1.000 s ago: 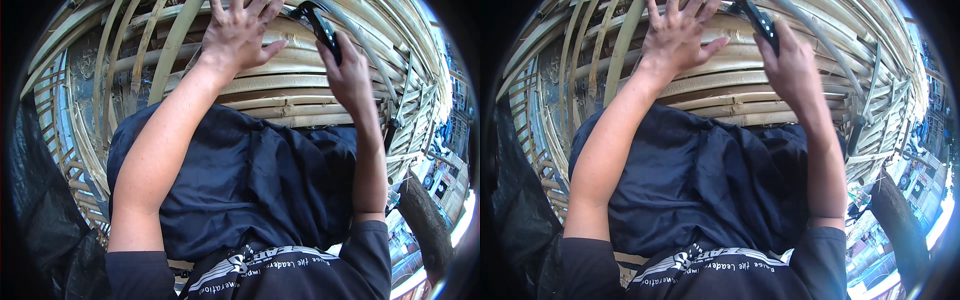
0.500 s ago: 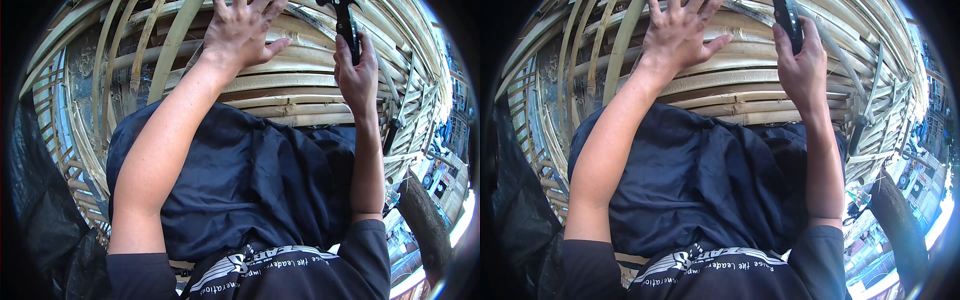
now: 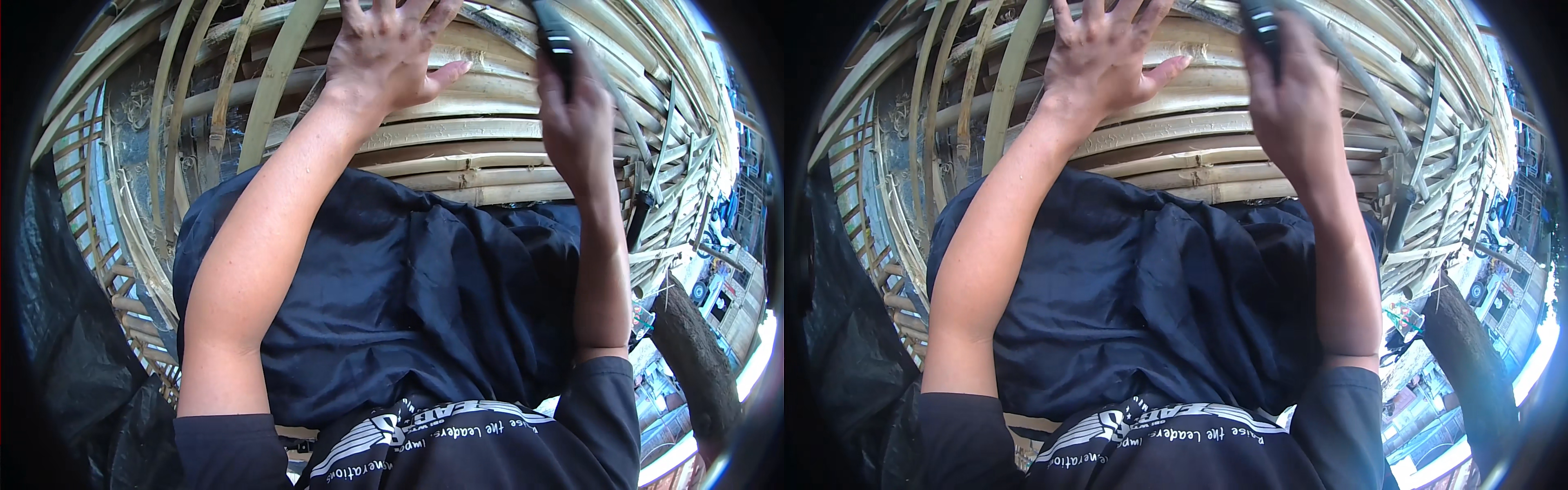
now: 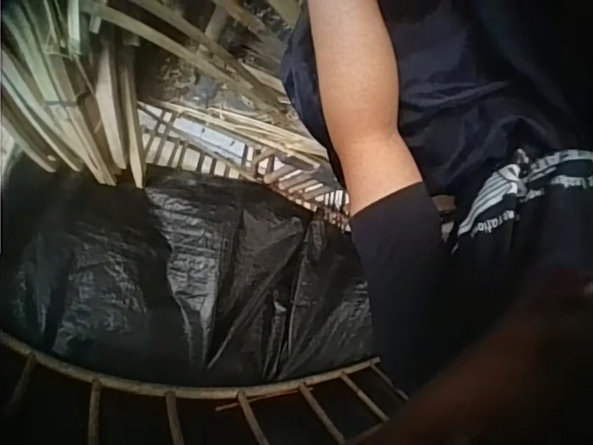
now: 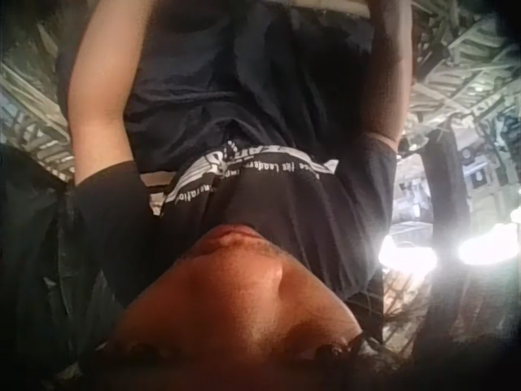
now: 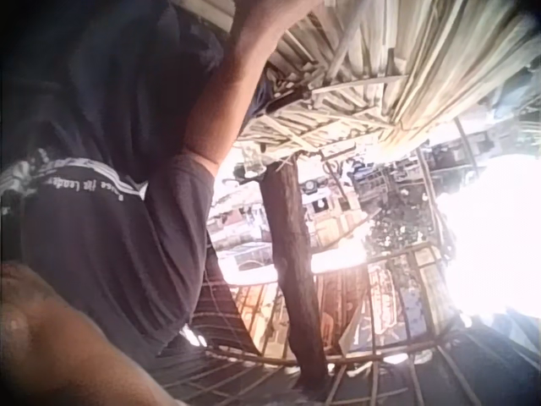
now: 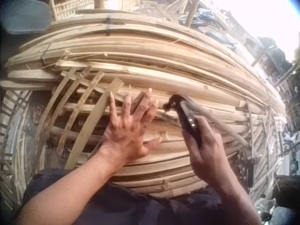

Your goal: The person hammers a metal pin into layered bamboo strips using a hammer to secure them. They hold the bamboo strips in place with one hand while striking the pin.

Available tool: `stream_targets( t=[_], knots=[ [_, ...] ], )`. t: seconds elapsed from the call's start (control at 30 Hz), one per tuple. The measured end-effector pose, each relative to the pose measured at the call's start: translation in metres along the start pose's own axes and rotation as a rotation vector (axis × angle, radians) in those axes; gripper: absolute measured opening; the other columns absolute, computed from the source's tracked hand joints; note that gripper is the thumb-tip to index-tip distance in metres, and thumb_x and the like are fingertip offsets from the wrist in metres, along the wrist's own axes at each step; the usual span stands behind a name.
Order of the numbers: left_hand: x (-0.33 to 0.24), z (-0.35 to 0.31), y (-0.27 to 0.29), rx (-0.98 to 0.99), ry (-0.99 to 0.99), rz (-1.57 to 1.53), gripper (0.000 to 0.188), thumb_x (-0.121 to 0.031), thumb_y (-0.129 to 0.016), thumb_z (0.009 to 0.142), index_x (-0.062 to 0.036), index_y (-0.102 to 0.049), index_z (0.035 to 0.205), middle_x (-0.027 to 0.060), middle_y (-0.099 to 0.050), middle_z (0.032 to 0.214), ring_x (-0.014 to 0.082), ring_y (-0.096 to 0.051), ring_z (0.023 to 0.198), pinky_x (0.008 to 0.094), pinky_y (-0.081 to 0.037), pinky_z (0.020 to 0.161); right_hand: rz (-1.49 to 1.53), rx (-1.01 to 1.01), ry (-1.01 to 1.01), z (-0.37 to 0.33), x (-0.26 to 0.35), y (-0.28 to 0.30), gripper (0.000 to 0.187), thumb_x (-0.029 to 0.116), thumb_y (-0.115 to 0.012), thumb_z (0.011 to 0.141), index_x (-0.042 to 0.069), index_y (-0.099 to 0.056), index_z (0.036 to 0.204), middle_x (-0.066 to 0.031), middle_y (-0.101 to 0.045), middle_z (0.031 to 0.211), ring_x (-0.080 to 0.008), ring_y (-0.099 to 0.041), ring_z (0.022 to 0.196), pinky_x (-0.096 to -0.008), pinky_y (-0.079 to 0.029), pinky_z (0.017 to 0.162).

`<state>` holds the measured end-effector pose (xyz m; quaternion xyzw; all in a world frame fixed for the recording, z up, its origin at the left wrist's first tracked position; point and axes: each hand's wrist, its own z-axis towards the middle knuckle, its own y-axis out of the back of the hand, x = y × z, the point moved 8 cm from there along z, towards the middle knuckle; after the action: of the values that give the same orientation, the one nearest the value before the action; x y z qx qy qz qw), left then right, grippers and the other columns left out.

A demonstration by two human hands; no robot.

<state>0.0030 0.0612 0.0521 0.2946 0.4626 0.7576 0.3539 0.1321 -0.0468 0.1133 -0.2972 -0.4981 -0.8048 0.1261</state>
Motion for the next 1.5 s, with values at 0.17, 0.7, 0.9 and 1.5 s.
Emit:
stream_targets(
  t=[0.17, 0.7, 0.9, 1.5],
  knots=[
    [0.000, 0.002, -0.004, 0.026, 0.003, -0.025, 0.092, -0.075, -0.045, 0.092, -0.0171, -0.029, 0.162, 0.0112, -0.017, 0.171, 0.0423, -0.038, 0.144, 0.0781, -0.014, 0.117, 0.241, -0.066, -0.216, -0.006, -0.003, 0.009, 0.028, 0.029, -0.059, 0.108, 0.002, -0.057, 0.115, -0.0028, -0.055, 0.069, -0.0089, -0.050, 0.058, -0.0277, -0.042, 0.054],
    [0.001, 0.004, -0.002, -0.038, -0.002, -0.013, 0.094, -0.076, -0.048, 0.090, -0.0163, -0.032, 0.161, 0.0123, -0.017, 0.171, 0.0431, -0.042, 0.140, 0.0784, -0.015, 0.116, 0.113, -0.166, -0.220, -0.008, -0.008, 0.015, 0.027, 0.028, -0.060, 0.106, 0.001, -0.059, 0.111, -0.0100, -0.061, 0.073, -0.0178, -0.058, 0.067, -0.0367, -0.047, 0.063],
    [-0.001, 0.004, 0.000, -0.025, 0.003, -0.018, 0.093, -0.075, -0.046, 0.092, -0.0156, -0.029, 0.162, 0.0136, -0.017, 0.171, 0.0429, -0.043, 0.139, 0.0778, -0.015, 0.117, -0.124, 0.025, -0.040, 0.000, 0.010, 0.002, 0.025, 0.026, -0.060, 0.106, 0.002, -0.059, 0.112, -0.0078, -0.060, 0.072, -0.0168, -0.055, 0.060, -0.0364, -0.045, 0.056],
    [0.000, -0.001, 0.002, -0.036, 0.001, -0.037, 0.093, -0.078, -0.042, 0.093, -0.0165, -0.030, 0.161, 0.0128, -0.019, 0.170, 0.0427, -0.041, 0.142, 0.0779, -0.014, 0.117, -0.126, 0.103, 0.040, 0.001, 0.007, -0.008, 0.018, 0.019, -0.061, 0.105, 0.001, -0.061, 0.106, -0.0094, -0.064, 0.076, -0.0132, -0.058, 0.056, -0.0277, -0.044, 0.051]
  ],
)
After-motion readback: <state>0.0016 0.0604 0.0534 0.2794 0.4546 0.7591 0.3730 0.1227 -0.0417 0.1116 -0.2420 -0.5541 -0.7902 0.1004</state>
